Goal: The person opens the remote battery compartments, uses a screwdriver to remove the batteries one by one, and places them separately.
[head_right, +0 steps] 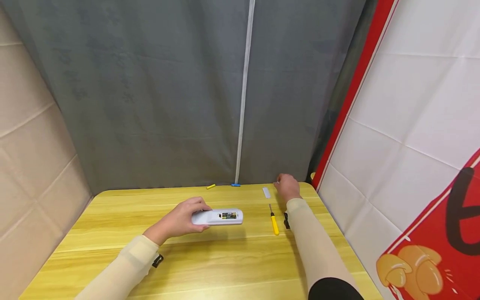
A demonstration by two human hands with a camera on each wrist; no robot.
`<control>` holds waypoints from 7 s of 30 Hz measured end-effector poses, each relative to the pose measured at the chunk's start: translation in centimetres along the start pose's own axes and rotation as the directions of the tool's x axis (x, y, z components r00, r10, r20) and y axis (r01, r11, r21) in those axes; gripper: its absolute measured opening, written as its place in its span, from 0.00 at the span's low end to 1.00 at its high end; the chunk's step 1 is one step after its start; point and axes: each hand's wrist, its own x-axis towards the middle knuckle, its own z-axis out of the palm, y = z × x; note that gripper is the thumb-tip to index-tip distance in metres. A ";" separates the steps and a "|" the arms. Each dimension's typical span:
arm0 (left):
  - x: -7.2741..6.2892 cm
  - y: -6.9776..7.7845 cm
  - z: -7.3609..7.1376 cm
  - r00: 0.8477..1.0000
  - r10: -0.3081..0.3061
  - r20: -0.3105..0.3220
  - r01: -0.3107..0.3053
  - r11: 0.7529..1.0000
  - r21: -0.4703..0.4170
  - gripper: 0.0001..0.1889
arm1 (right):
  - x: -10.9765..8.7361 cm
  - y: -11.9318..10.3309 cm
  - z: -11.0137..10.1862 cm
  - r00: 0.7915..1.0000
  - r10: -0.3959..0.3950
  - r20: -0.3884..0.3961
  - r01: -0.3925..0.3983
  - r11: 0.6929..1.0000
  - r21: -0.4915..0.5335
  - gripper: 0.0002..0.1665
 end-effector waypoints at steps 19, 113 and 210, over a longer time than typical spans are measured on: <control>0.0 0.5 0.2 1.000 0.012 0.006 -0.012 1.000 0.009 0.21 | -0.3 1.5 3.8 0.994 0.072 0.078 -0.077 0.995 0.062 0.10; 0.9 0.3 1.3 0.998 0.063 -0.018 -0.063 0.998 -0.021 0.20 | -13.5 -13.1 0.2 0.664 -0.747 -0.025 0.725 0.635 0.267 0.26; -1.2 0.7 6.1 0.956 -0.215 0.201 0.177 0.965 0.194 0.23 | -14.8 -12.2 6.7 0.737 -0.584 0.339 0.567 0.808 0.158 0.26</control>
